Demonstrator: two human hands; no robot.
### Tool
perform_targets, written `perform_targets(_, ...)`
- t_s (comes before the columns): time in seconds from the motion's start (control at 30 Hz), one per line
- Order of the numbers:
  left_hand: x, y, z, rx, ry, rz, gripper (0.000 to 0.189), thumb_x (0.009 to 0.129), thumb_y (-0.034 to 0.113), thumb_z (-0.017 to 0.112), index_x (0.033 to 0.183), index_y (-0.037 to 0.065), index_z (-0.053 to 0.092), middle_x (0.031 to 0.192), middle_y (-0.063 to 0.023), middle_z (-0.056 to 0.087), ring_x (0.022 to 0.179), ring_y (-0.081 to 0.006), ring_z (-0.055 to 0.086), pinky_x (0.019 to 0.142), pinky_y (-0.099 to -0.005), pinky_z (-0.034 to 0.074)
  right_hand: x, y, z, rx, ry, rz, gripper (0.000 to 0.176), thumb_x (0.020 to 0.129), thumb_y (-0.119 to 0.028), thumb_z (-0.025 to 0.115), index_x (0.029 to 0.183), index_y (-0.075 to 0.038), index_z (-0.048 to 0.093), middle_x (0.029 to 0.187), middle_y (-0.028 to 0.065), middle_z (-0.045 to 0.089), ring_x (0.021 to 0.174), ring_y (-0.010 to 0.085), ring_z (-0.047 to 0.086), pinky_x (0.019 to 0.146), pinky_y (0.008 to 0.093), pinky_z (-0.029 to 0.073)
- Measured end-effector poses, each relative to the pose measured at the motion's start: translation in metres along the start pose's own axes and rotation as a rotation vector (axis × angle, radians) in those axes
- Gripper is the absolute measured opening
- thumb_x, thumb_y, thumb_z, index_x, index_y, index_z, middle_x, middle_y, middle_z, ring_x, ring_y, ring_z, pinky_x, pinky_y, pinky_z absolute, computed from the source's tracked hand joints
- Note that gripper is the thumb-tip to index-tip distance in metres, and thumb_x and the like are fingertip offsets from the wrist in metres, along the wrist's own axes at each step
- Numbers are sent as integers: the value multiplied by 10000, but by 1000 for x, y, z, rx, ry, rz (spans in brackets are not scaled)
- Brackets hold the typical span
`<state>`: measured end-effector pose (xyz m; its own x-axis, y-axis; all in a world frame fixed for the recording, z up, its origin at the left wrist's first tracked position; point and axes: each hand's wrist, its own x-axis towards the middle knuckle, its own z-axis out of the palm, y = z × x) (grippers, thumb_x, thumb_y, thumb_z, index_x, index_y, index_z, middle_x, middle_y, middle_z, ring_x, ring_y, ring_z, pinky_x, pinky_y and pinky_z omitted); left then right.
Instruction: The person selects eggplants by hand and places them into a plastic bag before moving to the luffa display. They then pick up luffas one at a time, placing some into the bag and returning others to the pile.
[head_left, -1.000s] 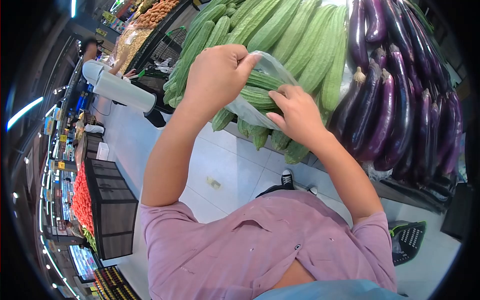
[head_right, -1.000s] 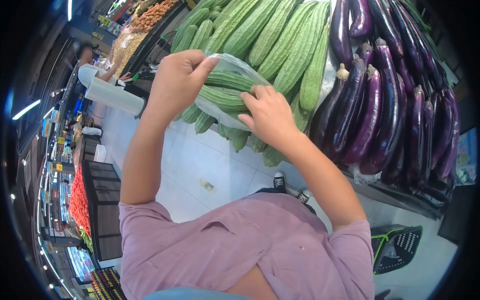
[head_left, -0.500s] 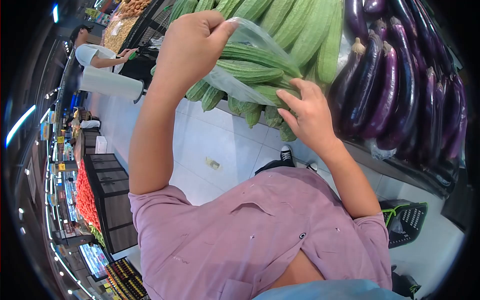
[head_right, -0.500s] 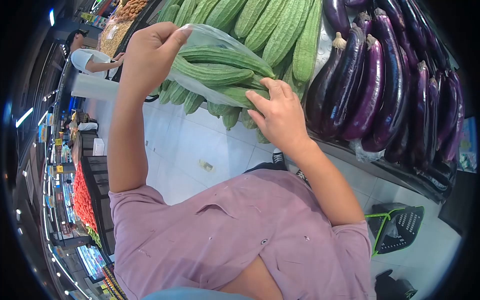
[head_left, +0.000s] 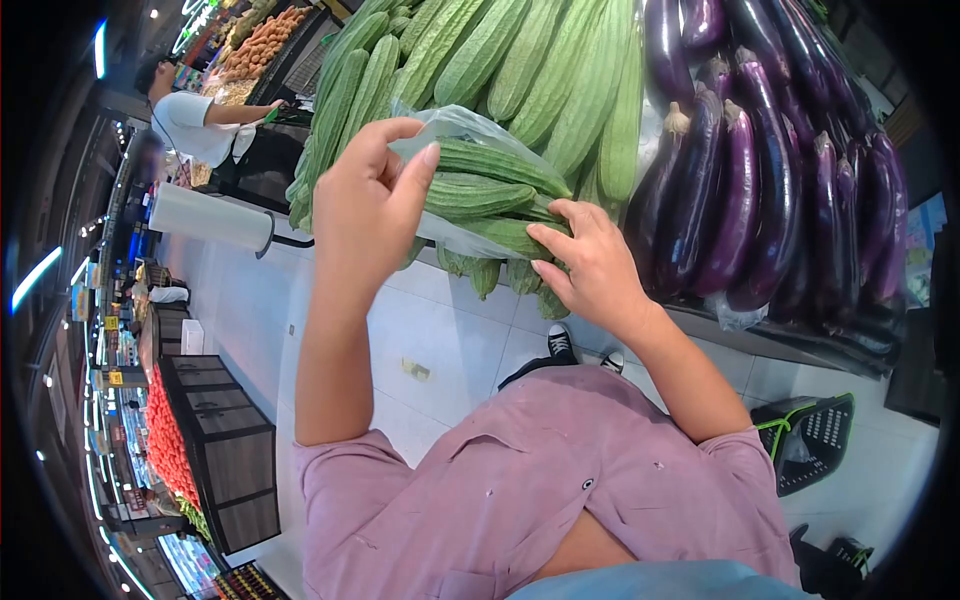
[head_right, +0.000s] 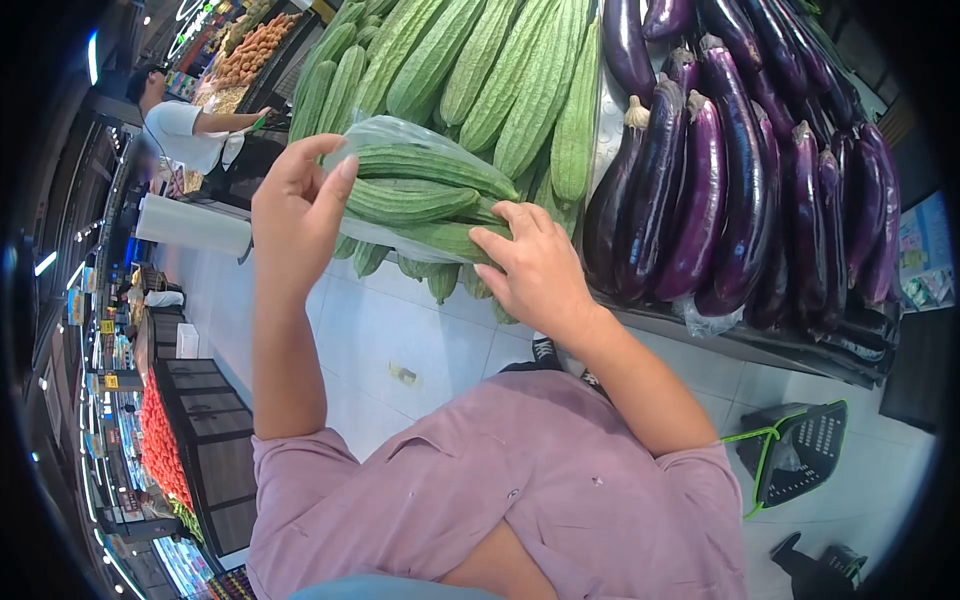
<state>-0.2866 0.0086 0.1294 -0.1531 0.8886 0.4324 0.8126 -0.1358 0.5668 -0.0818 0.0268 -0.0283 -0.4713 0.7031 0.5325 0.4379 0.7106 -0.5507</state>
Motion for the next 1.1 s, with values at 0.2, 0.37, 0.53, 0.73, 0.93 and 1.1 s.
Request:
perform_targets(0.2,-38,-26,14,-39,95,23,395,915,58,693,1290,30,573,1050,-55,599,821,-70,559,686,-209,477,-3,1,-1,22,-4,20,427,768,-165,780,1158,-40,660,1281,179,553,1200,367,528,971,457,469)
perform_targets(0.37,-47,-55,9,-372,249,30,388,928,4,644,1300,3,533,997,-44,597,814,-79,548,712,-222,465,-14,-3,1,70,65,58,431,774,-147,769,1170,-29,645,1290,184,553,1184,367,541,969,454,470)
perform_targets(0.53,3,-47,-38,-613,353,322,348,939,43,636,1276,4,554,898,-23,573,763,-89,534,676,-247,470,-52,19,1,133,328,-7,357,781,-55,708,1127,4,640,1135,184,622,1013,360,619,863,423,519)
perform_targets(0.73,105,-57,-8,-46,-263,107,548,892,277,732,1324,-14,561,1034,-105,656,820,-135,610,717,-276,503,-84,41,20,265,333,106,274,797,45,649,1071,25,643,955,168,659,698,290,649,632,338,541)
perform_targets(0.93,157,-91,64,397,-329,207,837,833,469,742,1420,-45,438,1299,-224,603,1145,-339,621,970,-421,497,-102,57,39,268,328,138,218,798,75,629,1010,25,650,825,148,640,623,265,622,578,344,504)
perform_targets(1.1,156,-84,94,595,-401,223,871,836,513,719,1408,-67,412,1309,-271,583,1200,-387,587,993,-443,488,-108,64,42,227,290,106,199,793,66,625,982,13,654,732,127,614,605,277,608,567,359,485)
